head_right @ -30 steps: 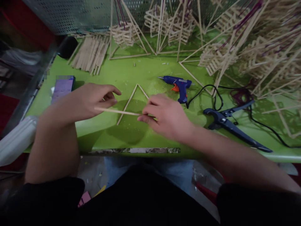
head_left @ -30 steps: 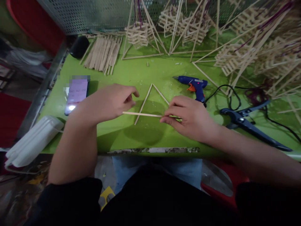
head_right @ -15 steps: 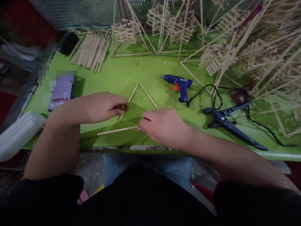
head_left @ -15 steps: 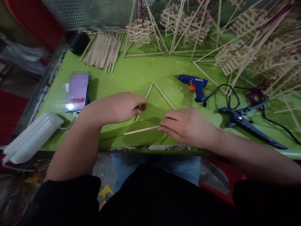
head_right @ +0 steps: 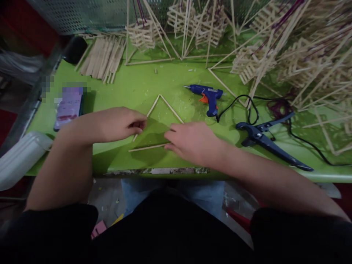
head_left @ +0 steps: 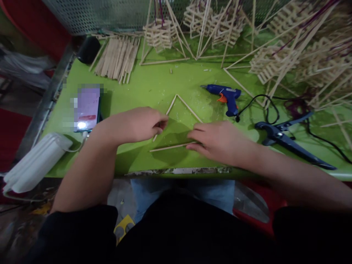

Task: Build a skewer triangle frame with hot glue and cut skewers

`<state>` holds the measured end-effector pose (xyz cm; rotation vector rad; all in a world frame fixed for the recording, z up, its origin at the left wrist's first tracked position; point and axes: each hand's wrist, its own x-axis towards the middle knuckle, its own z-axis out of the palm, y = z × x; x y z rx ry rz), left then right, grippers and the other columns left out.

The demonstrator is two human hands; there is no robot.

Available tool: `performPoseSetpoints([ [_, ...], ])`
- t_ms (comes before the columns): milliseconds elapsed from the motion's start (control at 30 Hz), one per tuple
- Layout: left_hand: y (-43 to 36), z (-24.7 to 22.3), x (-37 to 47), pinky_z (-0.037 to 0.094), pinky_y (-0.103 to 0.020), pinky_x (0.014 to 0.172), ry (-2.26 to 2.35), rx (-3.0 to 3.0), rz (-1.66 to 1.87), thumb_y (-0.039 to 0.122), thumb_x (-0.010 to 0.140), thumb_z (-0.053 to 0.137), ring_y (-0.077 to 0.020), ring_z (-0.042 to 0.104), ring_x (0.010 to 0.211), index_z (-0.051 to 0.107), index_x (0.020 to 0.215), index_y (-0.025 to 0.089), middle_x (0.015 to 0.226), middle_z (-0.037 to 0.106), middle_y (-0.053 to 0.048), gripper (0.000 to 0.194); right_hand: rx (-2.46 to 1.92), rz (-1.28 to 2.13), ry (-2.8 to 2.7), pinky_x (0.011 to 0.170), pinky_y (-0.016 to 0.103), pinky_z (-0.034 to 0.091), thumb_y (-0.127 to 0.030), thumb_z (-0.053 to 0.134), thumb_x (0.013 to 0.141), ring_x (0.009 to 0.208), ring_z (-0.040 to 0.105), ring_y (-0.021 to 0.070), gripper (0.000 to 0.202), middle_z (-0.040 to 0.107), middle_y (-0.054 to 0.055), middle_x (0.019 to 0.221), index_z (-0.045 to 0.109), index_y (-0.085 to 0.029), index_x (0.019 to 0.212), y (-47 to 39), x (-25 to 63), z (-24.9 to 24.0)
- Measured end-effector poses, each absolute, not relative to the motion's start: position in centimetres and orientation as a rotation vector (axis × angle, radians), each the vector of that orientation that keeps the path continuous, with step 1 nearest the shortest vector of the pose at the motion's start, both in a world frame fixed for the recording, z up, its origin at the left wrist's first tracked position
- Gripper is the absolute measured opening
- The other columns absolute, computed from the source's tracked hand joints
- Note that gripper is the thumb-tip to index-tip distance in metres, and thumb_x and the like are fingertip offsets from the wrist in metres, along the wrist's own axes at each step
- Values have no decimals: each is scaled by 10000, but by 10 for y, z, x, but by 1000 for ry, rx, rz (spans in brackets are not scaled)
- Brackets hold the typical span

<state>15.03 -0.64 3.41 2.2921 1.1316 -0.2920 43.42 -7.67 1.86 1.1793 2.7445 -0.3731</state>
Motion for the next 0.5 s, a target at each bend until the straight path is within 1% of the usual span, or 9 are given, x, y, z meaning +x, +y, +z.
performPoseSetpoints([
  [67,-9,41,148,507,-382,832,1140,2334,-221,312,1026,627,-249,696,801,765,970,249,908,781,-65,162,1157,-451,2833,725,370,427,-394,711,1142,969,751,272,268,818,117,1217,822,-203,1294,-67,454,22],
  [133,-17,51,149,538,-410,941,1161,2418,-45,371,1085,595,-271,723,923,771,1040,243,996,783,-76,222,1143,-613,2913,859,395,511,-374,746,1111,1060,767,289,274,824,107,1266,816,-236,1336,-55,479,24],
  [200,-29,64,153,542,-433,1034,1205,2474,155,422,1123,570,-288,727,1044,772,1120,246,1082,775,-80,268,1161,-725,2920,931,418,528,-367,766,1084,1056,766,273,293,837,88,1250,821,-250,1347,-46,501,24],
  [267,-43,77,157,538,-448,1087,1241,2484,245,447,1146,540,-298,721,1118,774,1160,256,1119,763,-80,302,1176,-763,2881,916,431,516,-353,756,1073,1011,751,241,332,841,85,1230,816,-233,1377,-42,514,20],
  [333,-55,86,160,539,-463,1110,1252,2456,146,447,1134,567,-326,720,1177,785,1202,269,1152,767,-90,290,1165,-762,2844,893,441,508,-313,745,1055,1007,737,233,360,835,90,1232,800,-224,1400,-44,518,16],
  [400,-61,91,158,543,-468,1100,1221,2412,-75,445,1070,680,-357,726,1210,786,1299,285,1229,778,-100,299,1148,-743,2854,889,450,514,-290,715,1052,1025,732,244,334,830,93,1211,803,-239,1370,-50,515,13],
  [500,-53,85,149,541,-434,1026,1143,2345,-430,449,945,848,-367,747,1197,722,1492,318,1398,762,-102,576,1099,-737,2859,888,446,517,-244,623,1082,1031,731,259,313,823,104,1212,801,-241,1338,-58,506,10],
])
